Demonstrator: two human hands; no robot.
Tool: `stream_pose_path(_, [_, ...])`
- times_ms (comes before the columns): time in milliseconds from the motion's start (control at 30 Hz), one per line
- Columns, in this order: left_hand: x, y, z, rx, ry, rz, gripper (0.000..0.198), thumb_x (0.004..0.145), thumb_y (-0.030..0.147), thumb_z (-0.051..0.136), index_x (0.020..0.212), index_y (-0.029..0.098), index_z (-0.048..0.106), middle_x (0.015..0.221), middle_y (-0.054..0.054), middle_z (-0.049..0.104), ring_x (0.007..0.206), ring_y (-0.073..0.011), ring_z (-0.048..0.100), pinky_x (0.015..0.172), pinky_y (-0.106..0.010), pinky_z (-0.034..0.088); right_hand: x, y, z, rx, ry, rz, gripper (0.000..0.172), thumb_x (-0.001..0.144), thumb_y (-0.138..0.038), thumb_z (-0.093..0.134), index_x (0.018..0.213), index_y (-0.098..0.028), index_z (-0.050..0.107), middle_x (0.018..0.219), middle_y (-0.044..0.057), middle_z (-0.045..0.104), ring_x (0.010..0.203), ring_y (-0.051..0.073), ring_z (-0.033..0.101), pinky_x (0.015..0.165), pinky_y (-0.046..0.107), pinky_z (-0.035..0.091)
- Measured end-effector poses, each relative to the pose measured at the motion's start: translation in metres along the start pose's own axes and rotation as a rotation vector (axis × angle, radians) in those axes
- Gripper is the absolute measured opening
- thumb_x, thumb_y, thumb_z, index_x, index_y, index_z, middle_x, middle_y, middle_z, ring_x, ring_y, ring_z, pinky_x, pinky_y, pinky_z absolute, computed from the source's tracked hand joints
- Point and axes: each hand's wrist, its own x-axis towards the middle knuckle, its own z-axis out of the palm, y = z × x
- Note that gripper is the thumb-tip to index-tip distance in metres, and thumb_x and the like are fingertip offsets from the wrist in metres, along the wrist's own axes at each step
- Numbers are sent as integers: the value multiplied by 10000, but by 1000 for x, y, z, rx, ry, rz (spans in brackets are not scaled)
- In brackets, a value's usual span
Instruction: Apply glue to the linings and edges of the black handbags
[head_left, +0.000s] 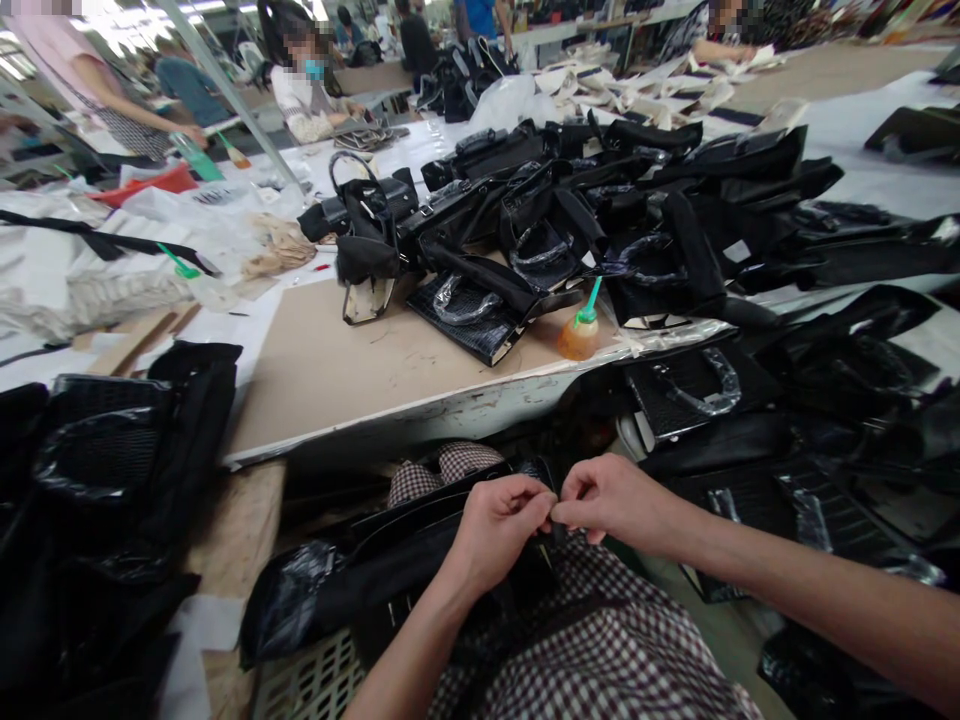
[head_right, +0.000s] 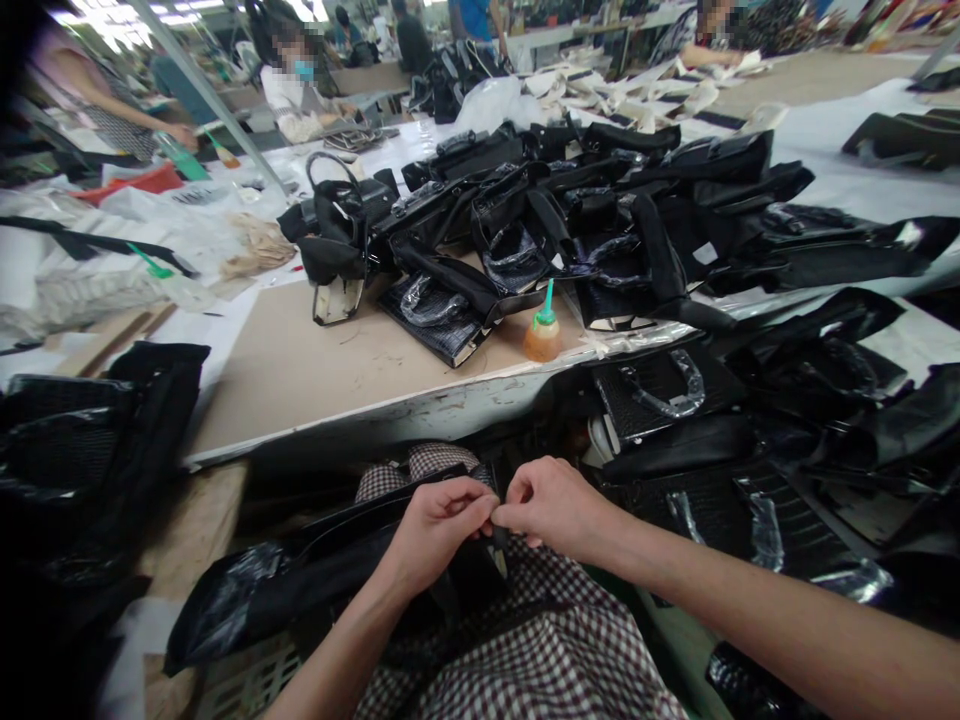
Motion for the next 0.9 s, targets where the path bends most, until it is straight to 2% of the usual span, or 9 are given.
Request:
stream_pose_path(200, [-1, -1, 1, 25, -4, 11, 210, 856, 285, 621, 732, 156, 732, 643, -20, 678, 603, -117, 580, 582, -201, 441, 1, -1, -2, -81, -46, 25, 128, 762, -209, 601, 735, -137, 704, 732, 76, 755, 613, 197, 719, 509, 222, 523])
stream_pose_path(367, [-1, -5, 3, 151, 19, 31, 233, 880, 307, 598, 759, 171, 743, 666, -28, 707, 623, -137, 613, 587, -212, 452, -6, -19, -5, -350, -10, 0, 172, 734, -129, 567, 658, -161, 719, 631, 56, 729, 593, 208, 699, 531, 251, 467])
stream_pose_path(500, [-1, -5, 5, 236, 58, 44, 228, 872, 312, 596, 769, 174, 746, 648, -23, 712, 608, -147, 623, 575, -219, 454, -10, -33, -2, -616, 47, -67, 192, 762, -143, 577, 652, -151, 735, 698, 129, 742, 733, 300, 706, 642, 337, 437])
stream_pose_path(633, [0, -3, 7, 304, 59, 60, 232, 862, 293, 587, 732, 181, 744, 629, -18, 703, 591, -150, 615, 552, -218, 442, -7, -31, 5, -783, 45, -84, 229, 801, -194, 565, 732, -102, 762, 812, 233, 742, 803, 384, 704, 665, 386, 439])
stream_pose_path(800, [0, -6, 5, 281, 20, 51, 207, 855, 251, 577, 752, 181, 741, 660, -21, 710, 618, -152, 633, 585, -220, 466, 0, -25, 10, -799, 63, -107, 246, 816, -204, 547, 769, -91, 760, 858, 254, 738, 852, 408, 698, 707, 418, 455])
stream_pose_path(900, [0, -9, 3, 190, 19, 29, 210, 872, 285, 584, 785, 173, 740, 665, -23, 704, 617, -148, 632, 584, -219, 471, 2, -23, 4, -686, 60, -106, 207, 789, -168, 550, 706, -122, 734, 798, 190, 750, 823, 364, 709, 694, 384, 470])
